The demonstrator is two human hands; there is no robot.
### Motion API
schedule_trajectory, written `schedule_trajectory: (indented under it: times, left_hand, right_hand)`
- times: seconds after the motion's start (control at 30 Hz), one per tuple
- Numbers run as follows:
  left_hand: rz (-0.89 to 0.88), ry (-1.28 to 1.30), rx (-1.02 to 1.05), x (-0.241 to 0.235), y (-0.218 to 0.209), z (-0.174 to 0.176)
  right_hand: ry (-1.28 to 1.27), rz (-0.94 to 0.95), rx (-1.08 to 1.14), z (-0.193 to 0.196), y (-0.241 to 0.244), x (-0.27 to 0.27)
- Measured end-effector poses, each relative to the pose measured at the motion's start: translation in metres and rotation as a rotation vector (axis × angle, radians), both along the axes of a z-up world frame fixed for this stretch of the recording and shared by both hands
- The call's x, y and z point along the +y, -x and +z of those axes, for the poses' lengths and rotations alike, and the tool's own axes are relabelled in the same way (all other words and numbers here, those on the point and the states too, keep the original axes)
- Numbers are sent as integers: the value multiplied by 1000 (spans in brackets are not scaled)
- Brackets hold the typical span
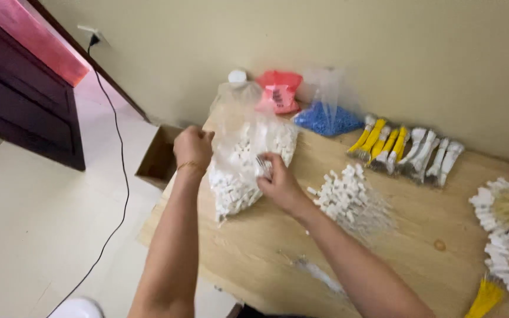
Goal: The person repeatedly picks small white foam pieces and metal wires from a table, inserts the foam pieces onto the wires, and places the assembled units back on the table. They briefly open a plastic bag of foam pieces to retrieve more before continuing the repetitive assembly.
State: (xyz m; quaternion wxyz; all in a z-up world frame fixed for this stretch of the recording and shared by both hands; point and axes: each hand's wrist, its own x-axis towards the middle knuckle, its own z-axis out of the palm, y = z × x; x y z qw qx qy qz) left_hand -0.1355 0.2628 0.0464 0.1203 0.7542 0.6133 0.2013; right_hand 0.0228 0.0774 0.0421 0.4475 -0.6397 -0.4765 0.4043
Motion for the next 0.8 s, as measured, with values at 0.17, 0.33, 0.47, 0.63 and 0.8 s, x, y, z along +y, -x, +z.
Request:
schedule_trajectory:
  times: [0.17,0.33,0.47,0.63,0.8]
  left_hand:
    - [118,-82,-21,-3,10,17]
    - [-233,-734,-113,-50,-19,78]
    - [-566,-442,-360,-47,-56,47]
    - [-456,250,456,82,-71,-182]
    - [-404,406,363,12,-79,-124]
  right_hand:
    - [-189,-52,160,-19,-13,17]
    - [-182,-208,231,4,3,9]
    - [-180,-210,272,3,13,4]
    - [-95,-221,246,39,18,-23]
    - [-13,-212,159,-8,1,-24]
